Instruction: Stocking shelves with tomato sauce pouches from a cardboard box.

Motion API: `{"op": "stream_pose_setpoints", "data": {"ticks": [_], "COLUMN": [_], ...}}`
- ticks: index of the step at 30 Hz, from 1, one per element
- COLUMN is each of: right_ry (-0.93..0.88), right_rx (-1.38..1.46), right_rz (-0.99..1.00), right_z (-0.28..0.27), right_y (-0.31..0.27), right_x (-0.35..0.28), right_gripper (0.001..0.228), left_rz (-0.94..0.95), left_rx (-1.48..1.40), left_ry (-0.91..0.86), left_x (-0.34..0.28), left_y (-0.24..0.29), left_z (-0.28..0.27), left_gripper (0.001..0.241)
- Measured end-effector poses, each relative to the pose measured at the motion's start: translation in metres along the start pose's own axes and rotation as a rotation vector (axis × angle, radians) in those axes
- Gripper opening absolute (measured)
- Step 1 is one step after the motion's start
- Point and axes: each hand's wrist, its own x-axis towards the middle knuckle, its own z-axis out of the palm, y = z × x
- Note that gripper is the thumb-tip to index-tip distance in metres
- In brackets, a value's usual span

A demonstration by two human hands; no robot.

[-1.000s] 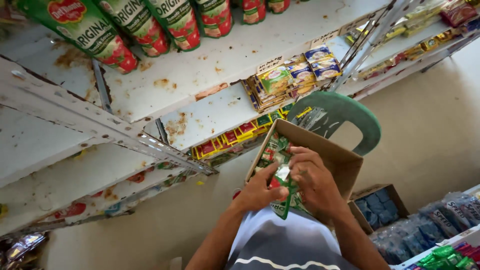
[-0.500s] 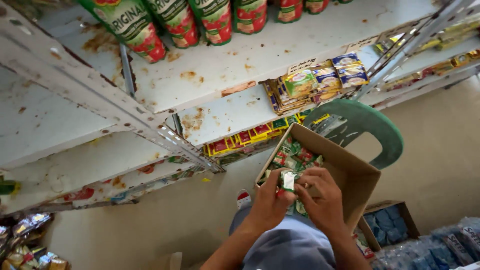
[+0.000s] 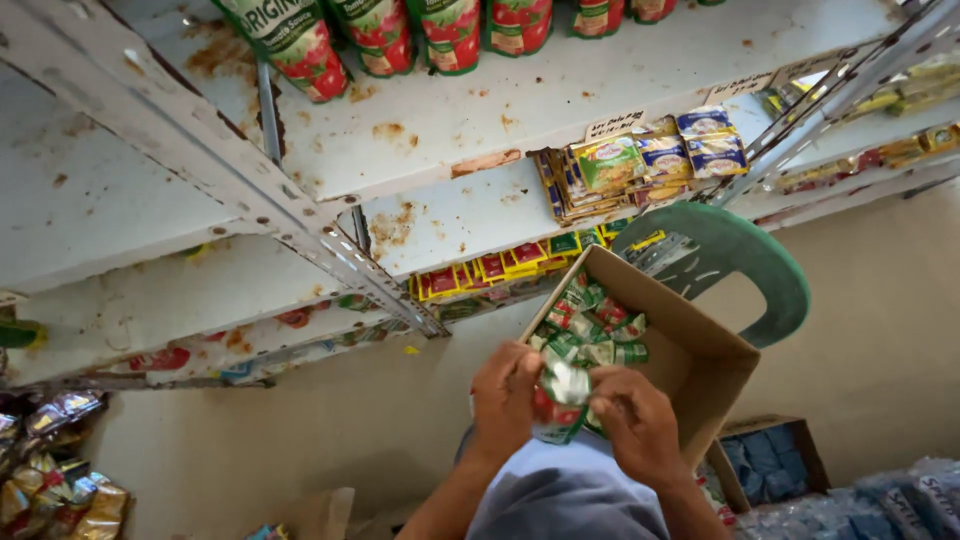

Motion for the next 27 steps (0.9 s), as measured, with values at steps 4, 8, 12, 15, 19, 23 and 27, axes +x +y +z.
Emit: {"op": "stream_pose_setpoints", "data": {"ticks": [4,8,12,15,19,23,27], "right_ry": [0.024,0.056,0.040,0.026,0.000,-0.047,-0.192], "right_rx": [0.288,0.303,0.200,0.070,0.065,-0.044,-0.092], "right_rz": [-0.071,0.053,0.032,-0.084,-0.228,-0.202,-0.238], "right_z": [0.002,0.002,0.004,0.007,0.010,0.008,-0.001], "right_y": [0.002,-0.003,-0.008,-0.014,-0.025,-0.025,-0.029], "right_x": [-0.008,-0.001,0.002,0.007,0.017,0.027,0.039], "right_gripper": [0.008,0.008,0.008,0.007,0.009,0.011,0.010], "left_rz": [0.191,0.476,0.265,0.011,-0.073,-0.095,-0.261], "left_rx": [0.170,0.306,0.288,0.275,0.300,0.347,0.356], "left_ry": [-0.024,0.004,0.009,-0.092,-0.125,-0.167,-0.194], "left_x": [-0.001,-0.006,-0.013,-0.011,-0.006,-0.005,-0.001], "left_y": [0.035,0.054,0.042,0.054,0.076,0.068,0.051], "left_z": [-0.011,-0.009,-0.009,-0.014,-0.021,-0.026,-0.043], "left_gripper": [0.009,0.018,0.011,0.022,0.025,0.027,0.025]}}
